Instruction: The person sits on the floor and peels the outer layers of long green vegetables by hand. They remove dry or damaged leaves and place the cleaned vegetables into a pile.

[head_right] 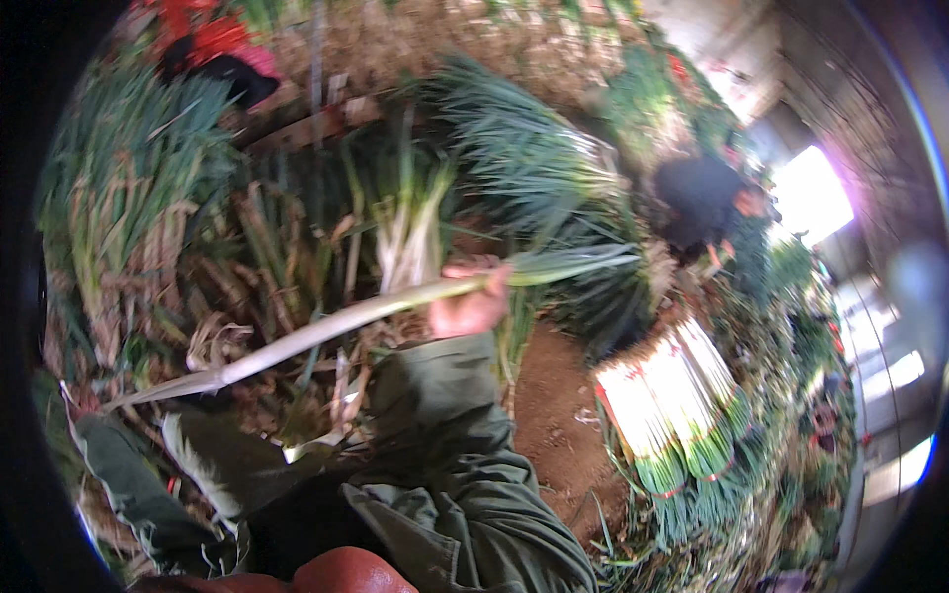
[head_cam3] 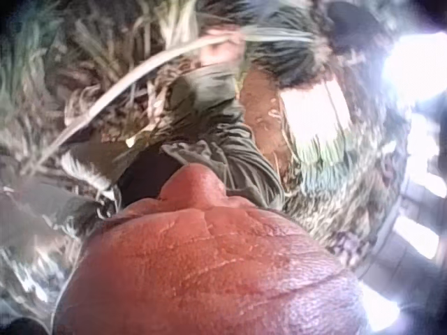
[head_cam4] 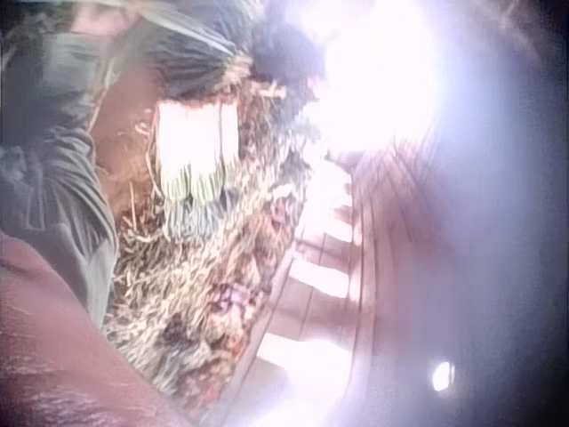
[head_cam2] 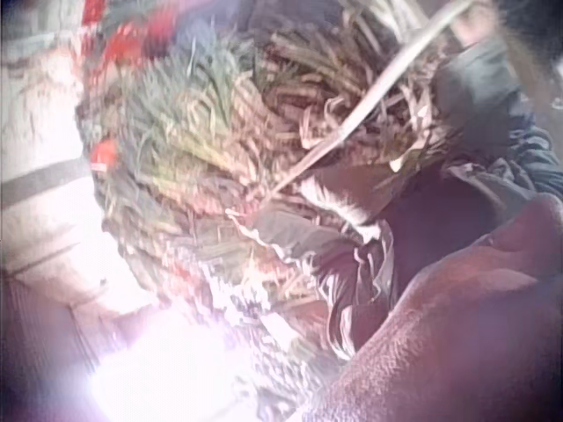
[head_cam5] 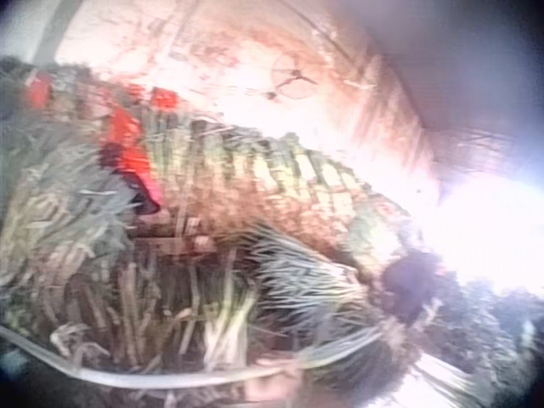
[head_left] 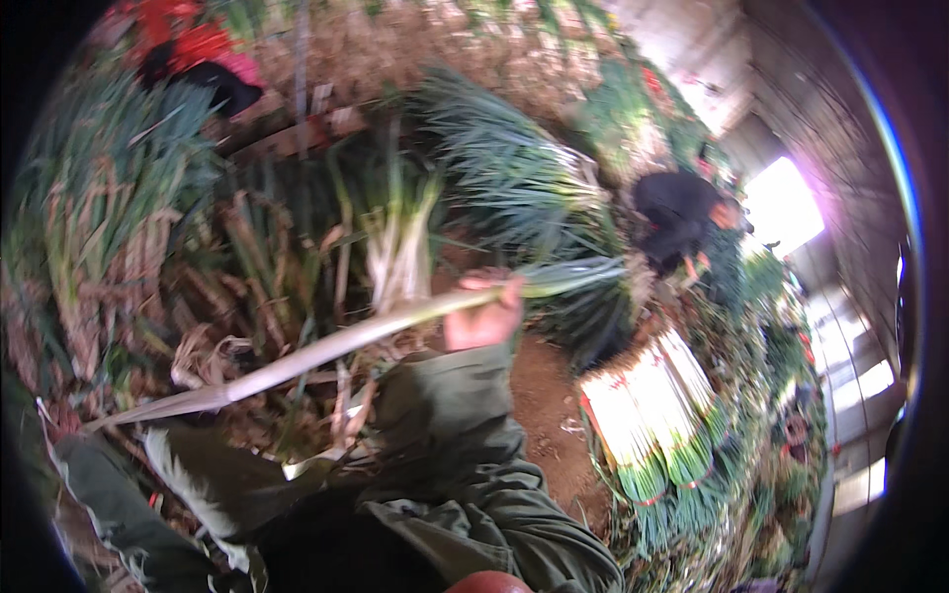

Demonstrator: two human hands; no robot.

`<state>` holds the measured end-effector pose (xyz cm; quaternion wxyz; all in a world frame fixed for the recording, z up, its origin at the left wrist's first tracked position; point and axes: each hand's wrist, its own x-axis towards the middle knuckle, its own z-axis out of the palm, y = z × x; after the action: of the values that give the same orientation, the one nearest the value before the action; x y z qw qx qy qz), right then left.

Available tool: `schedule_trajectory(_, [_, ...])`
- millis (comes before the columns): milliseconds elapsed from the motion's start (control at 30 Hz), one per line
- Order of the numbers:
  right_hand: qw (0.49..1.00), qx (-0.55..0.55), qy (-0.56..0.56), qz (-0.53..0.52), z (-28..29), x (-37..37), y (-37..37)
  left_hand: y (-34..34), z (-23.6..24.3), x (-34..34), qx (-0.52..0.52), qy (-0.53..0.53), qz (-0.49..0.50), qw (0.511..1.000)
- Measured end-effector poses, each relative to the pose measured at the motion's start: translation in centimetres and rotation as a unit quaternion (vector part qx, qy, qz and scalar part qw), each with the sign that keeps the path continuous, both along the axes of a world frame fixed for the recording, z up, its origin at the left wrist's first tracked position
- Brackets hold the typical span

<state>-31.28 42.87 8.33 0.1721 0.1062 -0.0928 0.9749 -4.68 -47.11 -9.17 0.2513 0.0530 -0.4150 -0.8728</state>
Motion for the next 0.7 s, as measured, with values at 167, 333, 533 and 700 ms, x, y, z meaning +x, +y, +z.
schedule_trajectory(167, [0.994, -0.015, 0.001, 0.105, -0.4, -0.5, 1.1, -4.5, -0.9, 4.7, -0.044, 0.047, -0.028, 0.998])
schedule_trajectory(333, [0.995, -0.011, 0.008, 0.095, 0.8, -0.2, 1.2, -1.4, 0.2, 1.6, 0.028, -0.057, 0.160, 0.985])
schedule_trajectory(533, [0.996, -0.002, 0.020, 0.092, -0.7, -0.6, 3.9, 0.3, 2.4, 0.9, -0.012, -0.108, 0.213, 0.971])
schedule_trajectory(700, [0.984, 0.037, 0.135, 0.114, 0.9, -0.2, 12.3, 0.3, 5.6, 8.5, -0.553, -0.525, 0.393, 0.514])
